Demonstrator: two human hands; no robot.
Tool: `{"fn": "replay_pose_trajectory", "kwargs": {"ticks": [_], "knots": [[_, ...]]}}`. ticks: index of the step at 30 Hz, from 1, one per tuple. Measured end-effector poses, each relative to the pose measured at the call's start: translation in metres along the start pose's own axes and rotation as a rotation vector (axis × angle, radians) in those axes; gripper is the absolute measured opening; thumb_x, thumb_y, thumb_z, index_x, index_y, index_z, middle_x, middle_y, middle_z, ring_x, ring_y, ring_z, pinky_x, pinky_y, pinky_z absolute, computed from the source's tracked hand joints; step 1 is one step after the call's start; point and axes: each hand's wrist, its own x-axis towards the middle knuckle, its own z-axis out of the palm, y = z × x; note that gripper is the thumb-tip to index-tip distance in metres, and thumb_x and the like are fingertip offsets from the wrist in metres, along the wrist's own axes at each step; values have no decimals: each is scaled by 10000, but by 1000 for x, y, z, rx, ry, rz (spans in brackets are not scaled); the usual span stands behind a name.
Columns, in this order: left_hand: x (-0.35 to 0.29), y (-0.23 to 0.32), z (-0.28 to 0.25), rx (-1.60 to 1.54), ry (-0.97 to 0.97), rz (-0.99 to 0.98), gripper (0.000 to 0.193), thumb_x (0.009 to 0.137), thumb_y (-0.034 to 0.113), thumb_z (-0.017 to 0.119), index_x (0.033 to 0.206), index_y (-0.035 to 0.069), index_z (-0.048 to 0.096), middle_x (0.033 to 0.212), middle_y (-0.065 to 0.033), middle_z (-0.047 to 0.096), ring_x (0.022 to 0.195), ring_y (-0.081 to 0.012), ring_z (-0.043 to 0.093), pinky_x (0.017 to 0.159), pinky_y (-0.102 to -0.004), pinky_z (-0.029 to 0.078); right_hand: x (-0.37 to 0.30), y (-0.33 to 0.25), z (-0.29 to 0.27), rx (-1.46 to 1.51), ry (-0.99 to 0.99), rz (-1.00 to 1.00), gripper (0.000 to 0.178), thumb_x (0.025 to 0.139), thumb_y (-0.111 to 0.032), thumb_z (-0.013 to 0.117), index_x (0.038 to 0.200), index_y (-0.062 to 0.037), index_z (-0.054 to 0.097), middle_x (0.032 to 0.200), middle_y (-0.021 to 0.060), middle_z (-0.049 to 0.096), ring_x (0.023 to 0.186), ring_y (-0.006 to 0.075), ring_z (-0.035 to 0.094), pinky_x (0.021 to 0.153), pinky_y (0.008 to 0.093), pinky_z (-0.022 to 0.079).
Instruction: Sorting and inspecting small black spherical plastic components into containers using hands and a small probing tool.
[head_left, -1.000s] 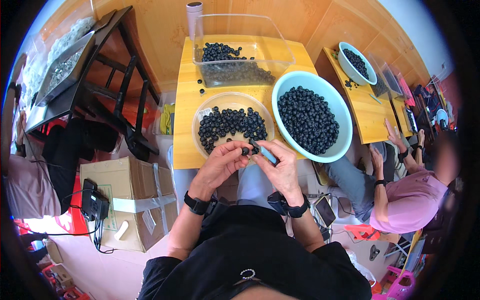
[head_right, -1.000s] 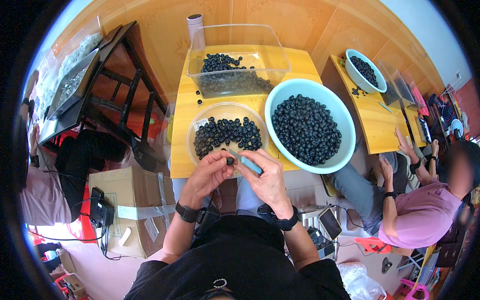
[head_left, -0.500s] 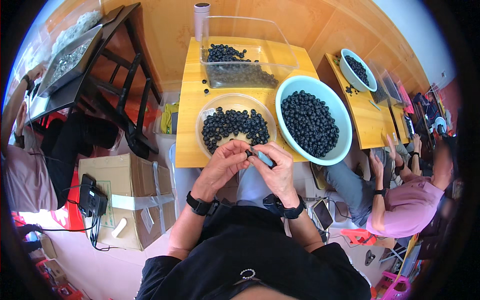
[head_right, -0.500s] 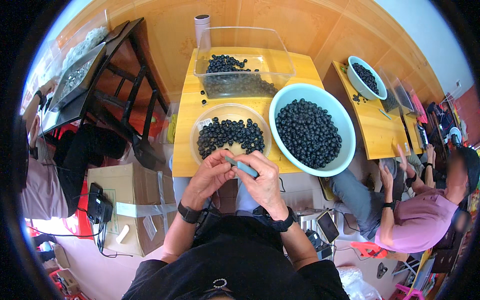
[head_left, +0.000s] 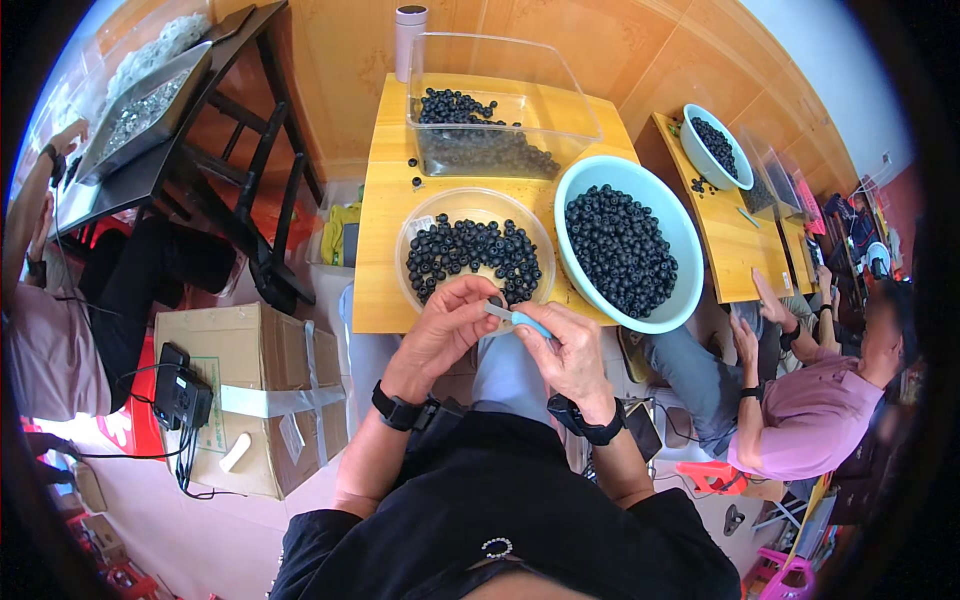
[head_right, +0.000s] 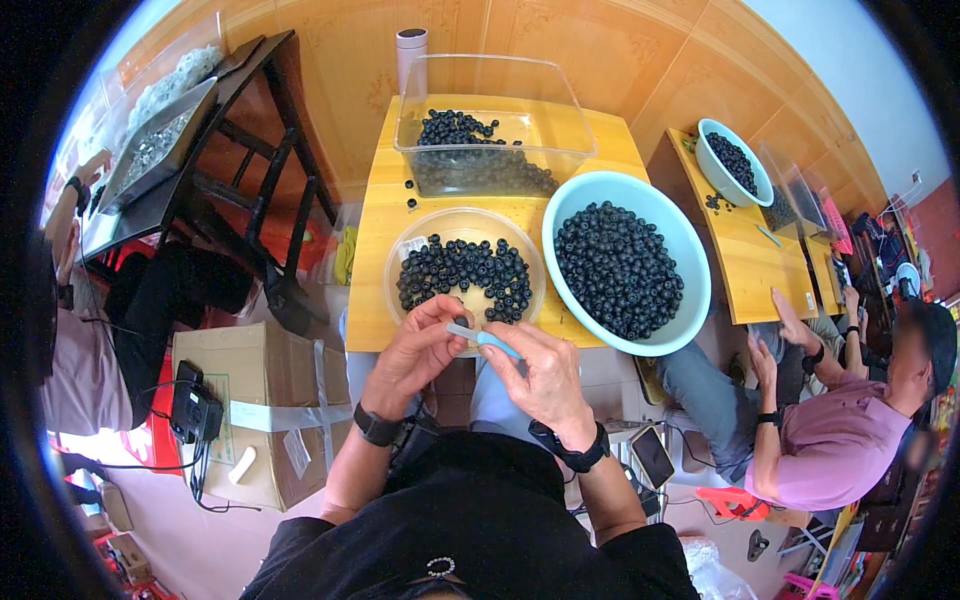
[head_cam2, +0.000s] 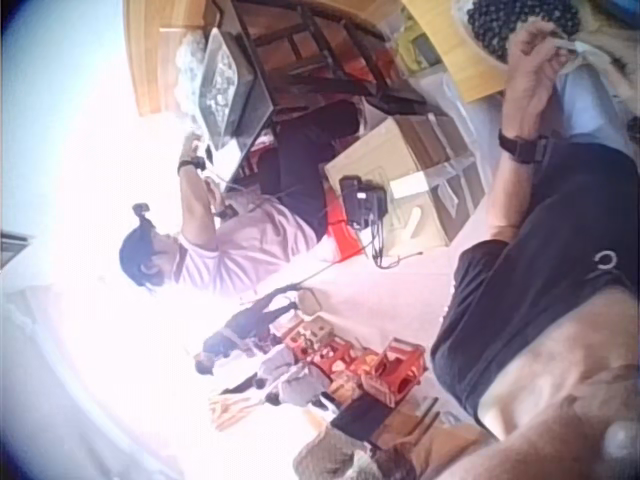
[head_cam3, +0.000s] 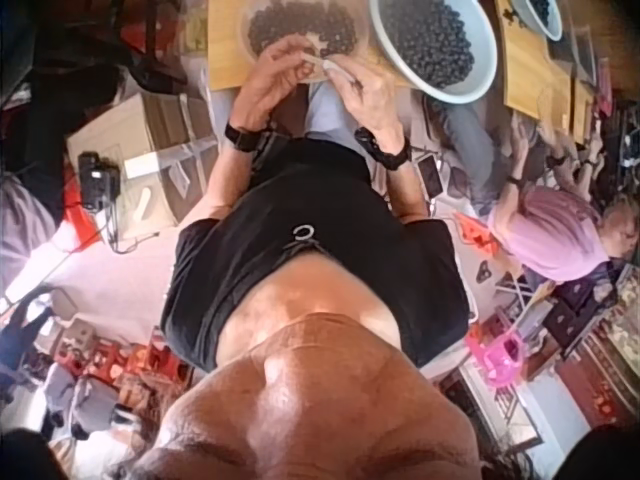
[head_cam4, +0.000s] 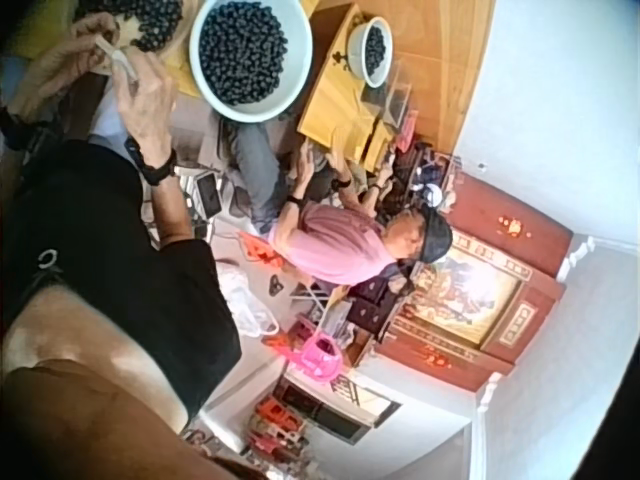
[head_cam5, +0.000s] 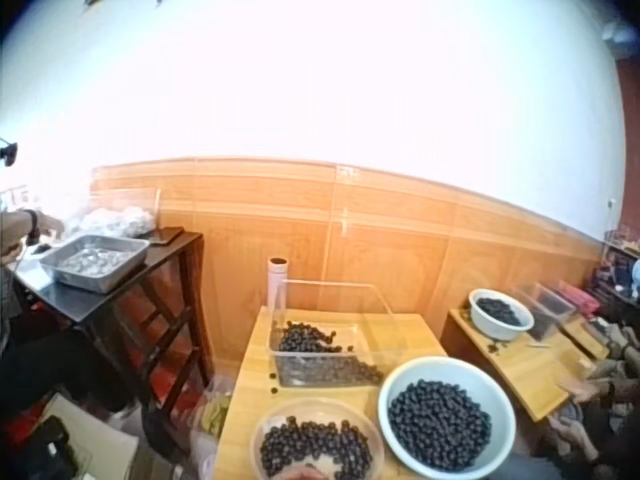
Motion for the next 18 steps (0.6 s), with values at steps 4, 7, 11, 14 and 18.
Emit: {"fn": "replay_pose_trajectory", "kwargs": {"ticks": [4,7,11,14,18], "knots": [[-1,-1,0,4,20,-10,162,855,45,607,1012,33,569,962,-66,625,826,-113,618,758,-225,523,1,-2,0,-41,-17,3,193,801,-165,666,934,-25,658,703,101,615,527,218,597,479,316,447],[-1,0,1,-5,18,-13,152,850,35,610,996,33,570,964,-71,625,827,-115,619,751,-227,526,0,-2,1,-52,-16,2,197,801,-169,666,936,-26,658,693,98,608,520,214,593,475,313,445],[-2,0,1,-2,68,-10,186,826,32,632,990,19,547,930,-105,613,796,-127,616,714,-218,529,0,-1,2,-64,-11,-11,195,802,-169,665,936,-28,658,682,96,601,516,211,591,471,311,444],[-4,1,0,5,60,-11,171,822,31,637,970,17,551,932,-111,615,801,-130,617,717,-220,531,0,-1,2,-68,-9,-18,202,802,-171,666,944,-28,659,671,91,592,514,207,590,467,311,443],[-5,3,3,-8,60,-8,104,839,31,624,934,20,583,908,-89,640,754,-117,616,701,-234,518,-1,3,4,-70,8,21,201,812,-159,651,945,-8,658,736,119,637,547,235,607,497,321,459]]}}
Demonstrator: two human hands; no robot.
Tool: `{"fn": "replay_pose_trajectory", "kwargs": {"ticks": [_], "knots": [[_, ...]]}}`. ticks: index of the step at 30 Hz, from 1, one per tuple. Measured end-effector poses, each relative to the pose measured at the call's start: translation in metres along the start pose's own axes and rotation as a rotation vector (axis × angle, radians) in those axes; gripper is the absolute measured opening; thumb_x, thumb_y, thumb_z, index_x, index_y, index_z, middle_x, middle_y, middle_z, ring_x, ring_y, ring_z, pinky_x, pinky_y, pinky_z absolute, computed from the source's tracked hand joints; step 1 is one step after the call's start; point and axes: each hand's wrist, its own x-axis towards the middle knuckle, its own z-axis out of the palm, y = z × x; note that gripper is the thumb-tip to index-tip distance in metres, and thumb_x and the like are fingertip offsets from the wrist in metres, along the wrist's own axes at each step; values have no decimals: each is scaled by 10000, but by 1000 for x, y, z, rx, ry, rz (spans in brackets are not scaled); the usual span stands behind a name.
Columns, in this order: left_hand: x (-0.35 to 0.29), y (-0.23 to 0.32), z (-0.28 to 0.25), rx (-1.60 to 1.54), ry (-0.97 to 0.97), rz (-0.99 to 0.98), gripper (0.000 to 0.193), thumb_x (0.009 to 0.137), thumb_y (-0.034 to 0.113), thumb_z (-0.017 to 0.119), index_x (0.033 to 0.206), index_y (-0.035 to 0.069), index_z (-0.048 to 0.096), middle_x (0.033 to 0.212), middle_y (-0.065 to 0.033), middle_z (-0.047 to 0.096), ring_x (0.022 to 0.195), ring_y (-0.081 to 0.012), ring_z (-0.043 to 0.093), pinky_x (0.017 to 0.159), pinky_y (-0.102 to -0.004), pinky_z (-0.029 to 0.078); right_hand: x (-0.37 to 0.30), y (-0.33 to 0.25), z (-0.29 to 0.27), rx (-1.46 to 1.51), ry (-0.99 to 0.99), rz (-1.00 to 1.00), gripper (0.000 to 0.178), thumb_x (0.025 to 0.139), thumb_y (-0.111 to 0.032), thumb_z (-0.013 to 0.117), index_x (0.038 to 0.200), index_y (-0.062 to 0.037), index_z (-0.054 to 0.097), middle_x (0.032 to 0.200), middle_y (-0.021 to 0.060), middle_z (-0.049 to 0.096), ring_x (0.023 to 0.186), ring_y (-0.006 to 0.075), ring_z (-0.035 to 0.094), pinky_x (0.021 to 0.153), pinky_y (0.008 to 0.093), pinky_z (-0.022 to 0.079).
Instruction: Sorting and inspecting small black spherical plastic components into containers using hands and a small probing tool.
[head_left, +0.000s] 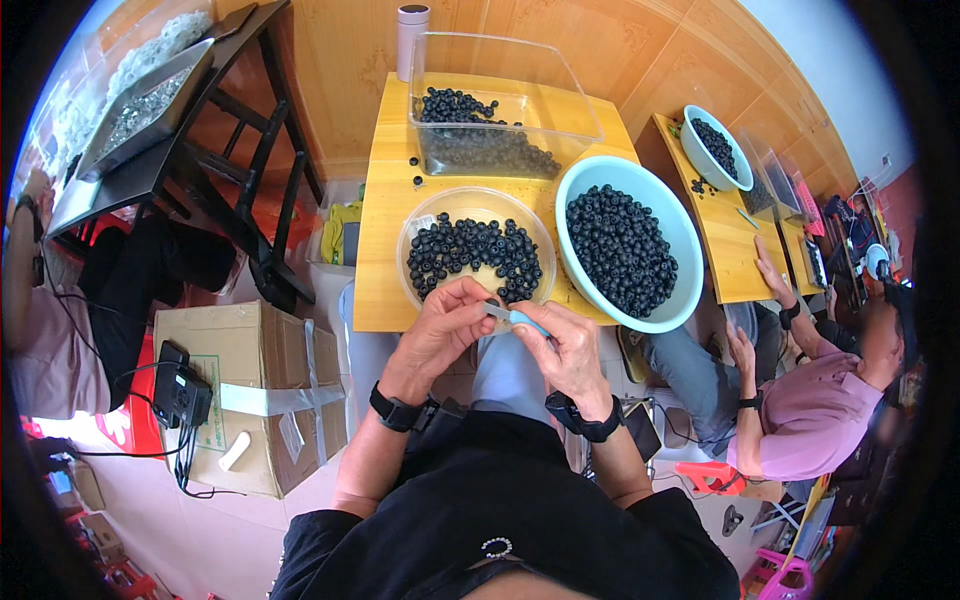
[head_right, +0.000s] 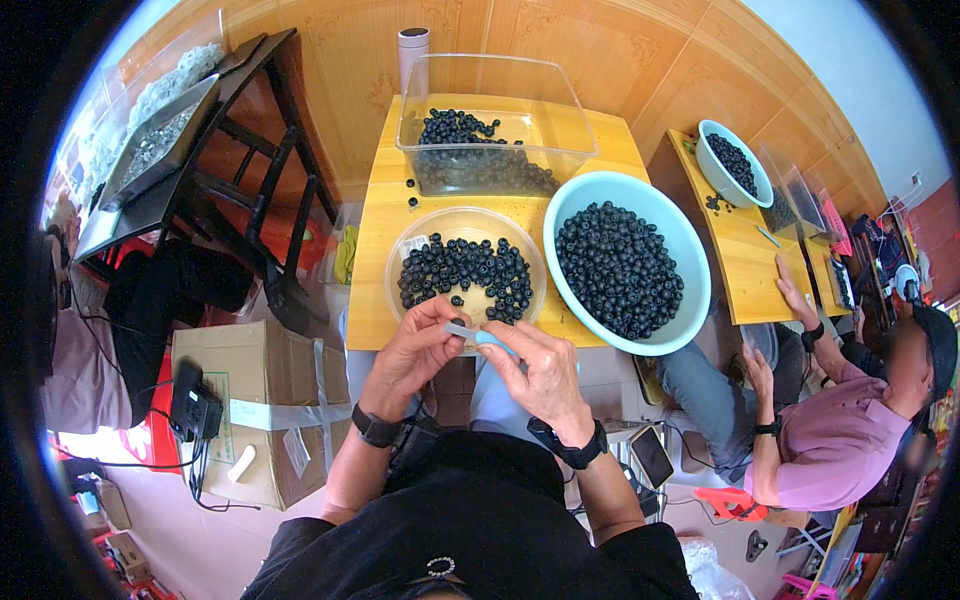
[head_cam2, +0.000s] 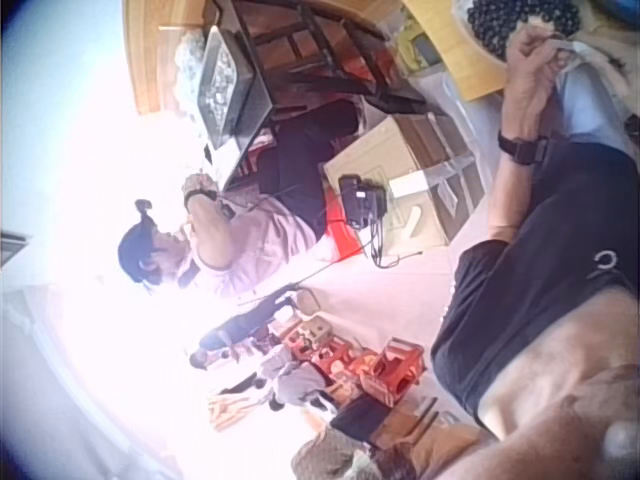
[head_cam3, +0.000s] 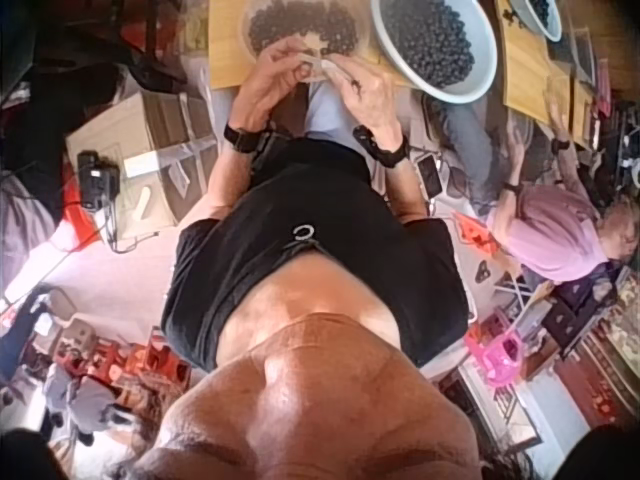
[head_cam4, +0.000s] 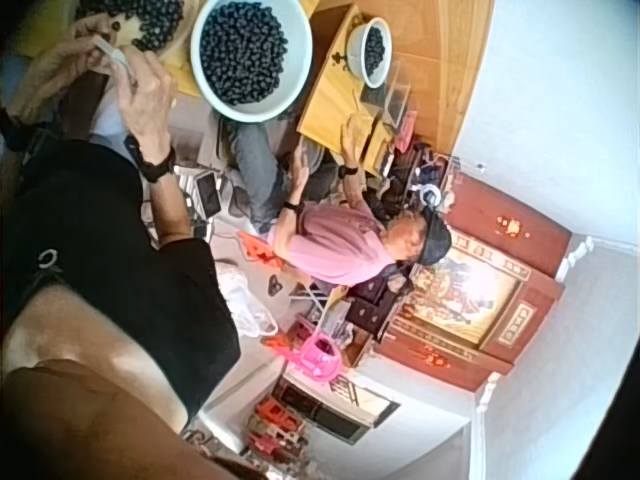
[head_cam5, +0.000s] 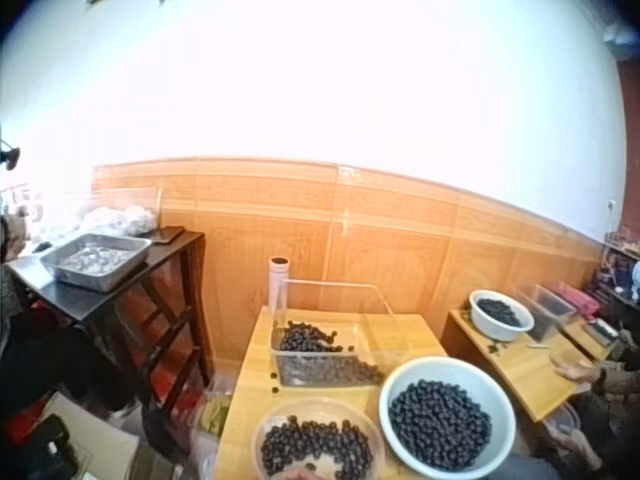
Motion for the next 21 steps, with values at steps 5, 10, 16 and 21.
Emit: {"fn": "replay_pose_trajectory", "kwargs": {"ticks": [5,10,16,21], "knots": [[-8,7,10,-24,-108,4,96,833,26,628,918,26,584,911,-91,642,734,-116,607,679,-237,508,-2,40,-11,-76,95,75,181,828,-143,628,908,14,667,810,165,666,622,266,633,562,322,480],[-3,4,6,-35,-52,12,105,829,15,626,925,28,584,898,-83,640,738,-120,611,685,-237,512,-4,20,-18,18,73,154,179,829,-138,632,907,19,668,802,167,663,629,260,633,569,313,474],[-3,-1,8,-1,-16,0,127,839,19,619,959,19,576,910,-85,639,776,-130,621,713,-235,522,0,-11,-14,60,12,34,185,795,-129,671,938,-11,666,715,121,630,518,203,581,483,301,442],[-4,-1,8,10,-9,16,129,839,20,620,960,17,574,930,-89,634,786,-130,620,713,-236,526,0,-15,-10,32,-41,-12,204,798,-149,674,958,-24,659,687,103,608,501,201,579,467,306,444]]}}
